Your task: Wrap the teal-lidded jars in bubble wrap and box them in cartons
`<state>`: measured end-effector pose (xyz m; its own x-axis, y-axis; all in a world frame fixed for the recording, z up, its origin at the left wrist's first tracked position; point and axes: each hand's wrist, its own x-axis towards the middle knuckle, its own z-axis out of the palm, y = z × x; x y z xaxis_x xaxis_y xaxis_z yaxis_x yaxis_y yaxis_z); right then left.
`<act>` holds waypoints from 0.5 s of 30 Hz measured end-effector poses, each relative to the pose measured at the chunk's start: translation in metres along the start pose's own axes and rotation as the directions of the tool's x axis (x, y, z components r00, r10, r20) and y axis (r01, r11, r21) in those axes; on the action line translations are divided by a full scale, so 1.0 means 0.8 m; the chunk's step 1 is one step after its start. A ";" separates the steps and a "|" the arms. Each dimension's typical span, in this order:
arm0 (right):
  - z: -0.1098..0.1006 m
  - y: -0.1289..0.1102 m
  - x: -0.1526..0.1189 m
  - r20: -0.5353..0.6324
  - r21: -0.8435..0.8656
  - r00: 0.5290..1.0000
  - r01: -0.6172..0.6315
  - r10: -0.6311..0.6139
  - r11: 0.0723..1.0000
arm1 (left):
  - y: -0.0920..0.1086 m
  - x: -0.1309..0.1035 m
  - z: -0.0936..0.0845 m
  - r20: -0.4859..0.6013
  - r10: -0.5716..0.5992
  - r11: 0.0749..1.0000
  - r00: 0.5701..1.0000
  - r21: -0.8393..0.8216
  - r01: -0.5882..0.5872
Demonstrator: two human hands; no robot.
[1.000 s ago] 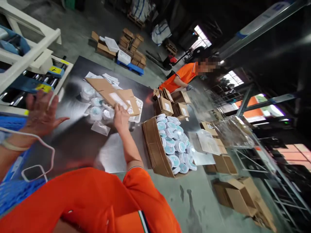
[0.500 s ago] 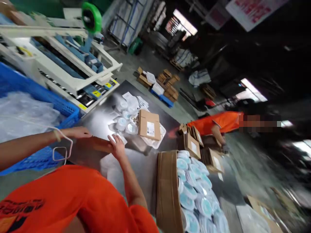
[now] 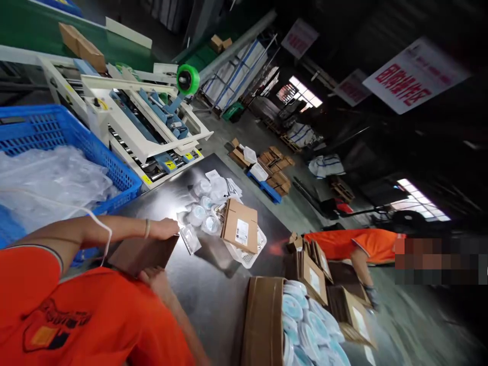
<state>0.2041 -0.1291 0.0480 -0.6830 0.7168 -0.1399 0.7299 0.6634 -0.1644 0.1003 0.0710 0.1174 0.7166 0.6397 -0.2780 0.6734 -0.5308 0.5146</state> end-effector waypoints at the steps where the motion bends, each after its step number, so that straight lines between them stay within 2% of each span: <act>1: -0.010 0.000 -0.004 0.030 0.014 0.998 -0.047 0.047 0.999 | -0.002 -0.002 -0.002 -0.020 0.013 1.000 1.000 0.009 -0.013; 3: -0.036 0.005 -0.012 0.054 0.027 0.978 -0.201 0.199 0.979 | -0.015 -0.011 -0.010 -0.084 0.026 0.999 0.996 0.030 -0.023; 6: -0.076 0.013 -0.006 0.087 0.034 0.894 -0.443 0.439 0.896 | -0.042 -0.026 -0.023 -0.207 0.010 0.997 0.978 0.075 0.005; 8: -0.093 0.011 0.017 0.106 0.050 0.847 -0.528 0.521 0.848 | -0.053 -0.032 -0.023 -0.254 -0.007 0.994 0.967 0.103 0.034; 11: -0.105 0.006 0.063 0.104 0.053 0.800 -0.598 0.591 0.800 | -0.056 -0.032 -0.014 -0.241 -0.001 0.992 0.970 0.121 0.031; 13: -0.109 0.010 0.089 0.141 0.067 0.833 -0.547 0.535 0.834 | -0.055 -0.030 -0.006 -0.214 0.034 0.993 0.976 0.118 -0.009; 15: -0.112 0.023 0.106 0.255 0.144 0.892 -0.417 0.374 0.897 | -0.057 -0.030 0.000 -0.191 0.095 0.991 0.977 0.107 -0.076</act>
<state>0.1624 -0.0368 0.1208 -0.3428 0.8327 -0.4350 0.9364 0.2654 -0.2298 0.0520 0.0796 0.1003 0.7294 0.6808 -0.0672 0.6327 -0.6340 0.4448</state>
